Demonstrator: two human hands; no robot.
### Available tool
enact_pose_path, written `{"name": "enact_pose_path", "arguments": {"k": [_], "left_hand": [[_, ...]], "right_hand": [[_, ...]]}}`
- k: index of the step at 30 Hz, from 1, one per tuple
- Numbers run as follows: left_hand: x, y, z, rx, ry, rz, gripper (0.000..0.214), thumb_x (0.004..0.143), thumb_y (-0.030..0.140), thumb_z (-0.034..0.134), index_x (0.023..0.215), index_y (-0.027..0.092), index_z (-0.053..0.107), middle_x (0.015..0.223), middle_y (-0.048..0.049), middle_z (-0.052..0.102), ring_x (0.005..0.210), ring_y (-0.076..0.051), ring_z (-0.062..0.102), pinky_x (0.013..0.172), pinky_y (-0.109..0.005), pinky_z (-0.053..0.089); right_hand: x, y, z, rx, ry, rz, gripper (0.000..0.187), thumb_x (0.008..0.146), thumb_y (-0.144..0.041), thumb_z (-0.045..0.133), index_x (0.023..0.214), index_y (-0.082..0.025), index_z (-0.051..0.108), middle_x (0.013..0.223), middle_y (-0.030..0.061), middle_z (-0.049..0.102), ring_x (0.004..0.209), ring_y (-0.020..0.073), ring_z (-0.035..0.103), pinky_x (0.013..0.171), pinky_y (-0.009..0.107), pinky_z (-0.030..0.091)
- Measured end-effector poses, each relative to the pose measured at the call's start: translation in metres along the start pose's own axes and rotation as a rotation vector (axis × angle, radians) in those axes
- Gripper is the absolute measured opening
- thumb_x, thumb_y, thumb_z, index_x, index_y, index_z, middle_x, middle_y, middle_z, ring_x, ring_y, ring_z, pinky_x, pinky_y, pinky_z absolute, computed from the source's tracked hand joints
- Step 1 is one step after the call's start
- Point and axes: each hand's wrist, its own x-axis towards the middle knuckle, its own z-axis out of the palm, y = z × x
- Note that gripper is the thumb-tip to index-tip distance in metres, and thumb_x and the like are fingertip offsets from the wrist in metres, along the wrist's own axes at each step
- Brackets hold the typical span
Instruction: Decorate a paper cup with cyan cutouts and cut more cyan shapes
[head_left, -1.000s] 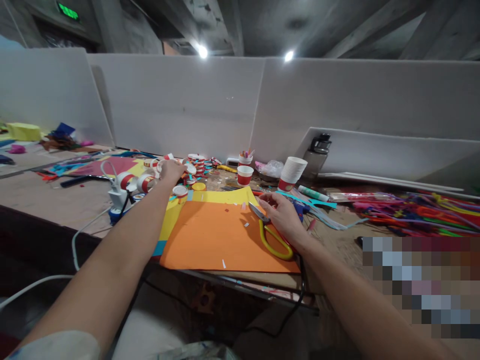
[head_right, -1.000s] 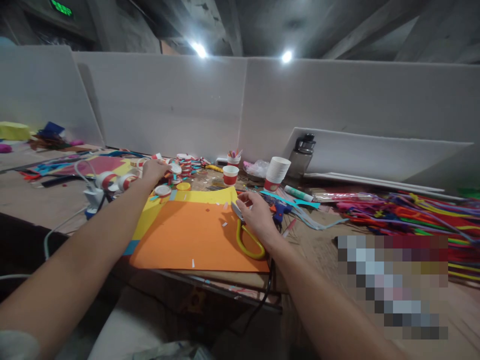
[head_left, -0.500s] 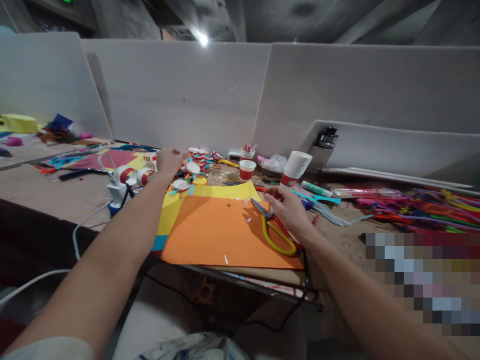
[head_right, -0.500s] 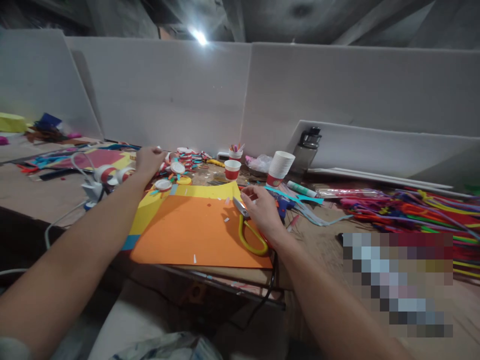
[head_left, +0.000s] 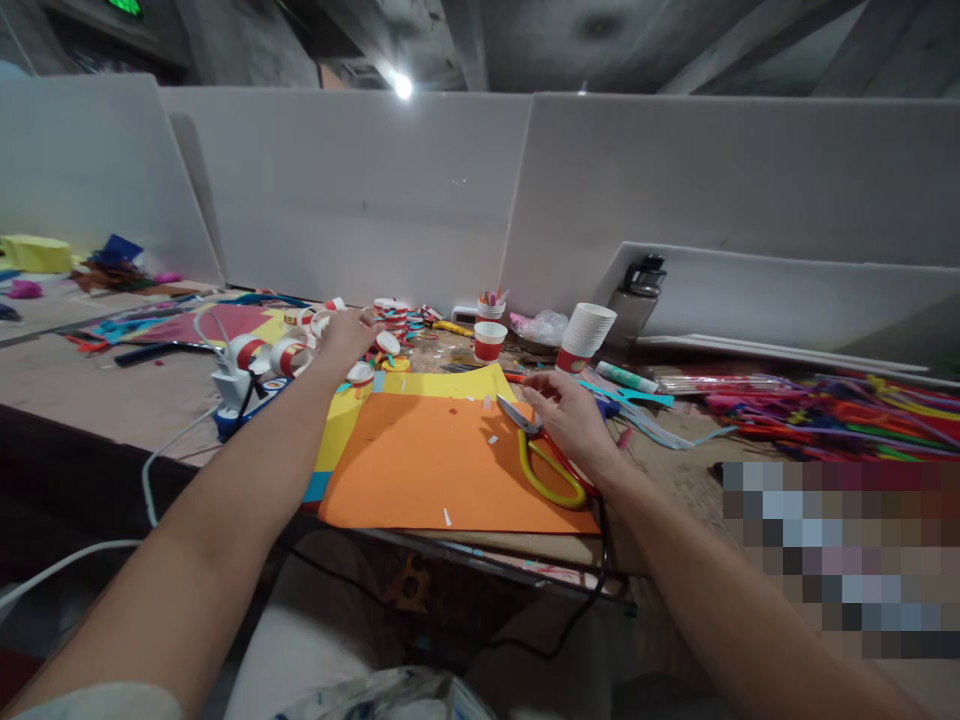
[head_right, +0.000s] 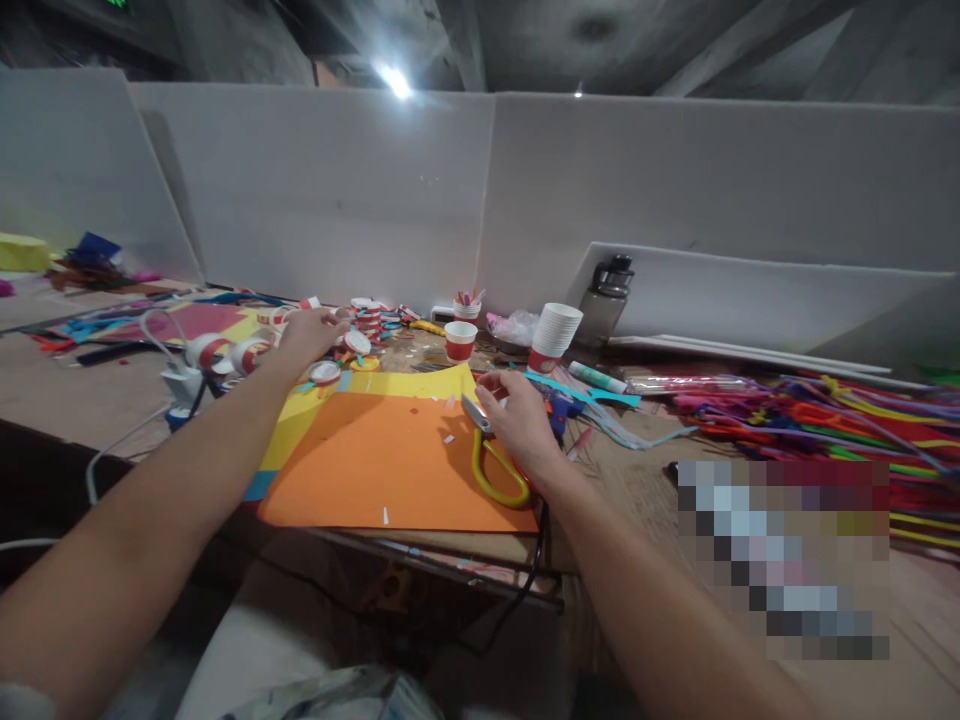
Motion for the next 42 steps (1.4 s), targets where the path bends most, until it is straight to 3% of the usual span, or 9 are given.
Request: {"name": "enact_pose_path", "arguments": {"k": [6, 10, 14, 18, 22, 26, 31, 34, 42], "left_hand": [[-0.004, 0.005, 0.01, 0.184, -0.053, 0.033, 0.027, 0.08, 0.036, 0.056, 0.095, 0.017, 0.068, 0.097, -0.0171, 0.069, 0.099, -0.034, 0.062, 0.082, -0.042, 0.045], [-0.002, 0.004, 0.015, 0.017, -0.063, -0.037, 0.02, 0.072, 0.023, 0.064, 0.09, 0.016, 0.068, 0.097, -0.0159, 0.069, 0.102, -0.033, 0.06, 0.088, -0.042, 0.043], [0.002, 0.0, 0.019, -0.227, -0.099, -0.122, 0.008, 0.065, 0.014, 0.065, 0.073, 0.015, 0.068, 0.077, -0.0099, 0.069, 0.081, -0.025, 0.064, 0.075, -0.033, 0.047], [0.001, 0.002, 0.02, -0.406, -0.131, -0.16, 0.012, 0.069, 0.025, 0.065, 0.076, 0.015, 0.069, 0.056, -0.0016, 0.061, 0.054, -0.015, 0.057, 0.054, -0.026, 0.044], [-0.001, 0.004, 0.019, -0.566, -0.144, -0.165, 0.019, 0.071, 0.032, 0.066, 0.076, 0.015, 0.07, 0.049, 0.0011, 0.055, 0.045, -0.011, 0.049, 0.048, -0.023, 0.039], [0.001, 0.002, 0.019, -0.656, -0.095, -0.174, 0.02, 0.072, 0.031, 0.065, 0.078, 0.013, 0.071, 0.053, -0.0014, 0.06, 0.047, -0.012, 0.051, 0.05, -0.024, 0.041], [0.005, -0.002, 0.019, -0.701, -0.018, -0.148, 0.03, 0.071, 0.028, 0.066, 0.097, 0.013, 0.07, 0.08, -0.0061, 0.071, 0.061, -0.012, 0.06, 0.057, -0.022, 0.046], [0.005, -0.005, 0.019, -0.67, 0.013, -0.12, 0.029, 0.072, 0.027, 0.065, 0.097, 0.013, 0.071, 0.087, -0.0076, 0.072, 0.068, -0.014, 0.063, 0.061, -0.023, 0.047], [0.007, -0.012, 0.019, -0.584, 0.149, -0.115, 0.028, 0.072, 0.03, 0.066, 0.094, 0.014, 0.071, 0.079, -0.0072, 0.07, 0.069, -0.016, 0.063, 0.063, -0.025, 0.047]], "right_hand": [[-0.002, -0.002, 0.0, 0.002, -0.01, 0.027, 0.018, 0.081, -0.031, 0.056, 0.088, -0.017, 0.066, 0.086, 0.0064, 0.065, 0.075, 0.0179, 0.056, 0.07, 0.033, 0.044], [-0.002, -0.001, 0.001, -0.006, -0.018, 0.021, 0.018, 0.082, -0.031, 0.055, 0.088, -0.018, 0.066, 0.087, 0.0062, 0.066, 0.074, 0.0177, 0.057, 0.069, 0.032, 0.044], [-0.002, 0.001, 0.002, 0.002, -0.007, 0.014, 0.018, 0.082, -0.031, 0.056, 0.088, -0.018, 0.066, 0.087, 0.0065, 0.066, 0.074, 0.0176, 0.057, 0.068, 0.032, 0.044], [-0.003, -0.001, 0.001, -0.005, -0.007, 0.018, 0.019, 0.082, -0.031, 0.056, 0.089, -0.017, 0.066, 0.088, 0.0068, 0.066, 0.075, 0.0179, 0.057, 0.069, 0.032, 0.044], [-0.005, -0.004, -0.001, -0.003, -0.025, 0.021, 0.019, 0.083, -0.031, 0.055, 0.091, -0.018, 0.066, 0.09, 0.0067, 0.066, 0.077, 0.0181, 0.057, 0.07, 0.032, 0.044], [-0.005, -0.005, 0.0, -0.017, -0.026, 0.003, 0.019, 0.083, -0.033, 0.055, 0.089, -0.018, 0.066, 0.09, 0.0069, 0.066, 0.078, 0.0187, 0.057, 0.07, 0.032, 0.044], [-0.005, -0.005, 0.0, -0.027, -0.023, -0.022, 0.021, 0.084, -0.037, 0.056, 0.087, -0.018, 0.066, 0.088, 0.0071, 0.066, 0.078, 0.0189, 0.057, 0.069, 0.032, 0.044], [-0.005, -0.005, 0.001, -0.026, -0.028, -0.02, 0.021, 0.084, -0.036, 0.056, 0.087, -0.018, 0.065, 0.088, 0.0068, 0.065, 0.078, 0.0187, 0.057, 0.068, 0.031, 0.044], [-0.004, -0.003, 0.001, -0.069, -0.055, -0.031, 0.018, 0.083, -0.032, 0.055, 0.086, -0.017, 0.065, 0.087, 0.0063, 0.065, 0.077, 0.0181, 0.057, 0.07, 0.032, 0.044]]}}
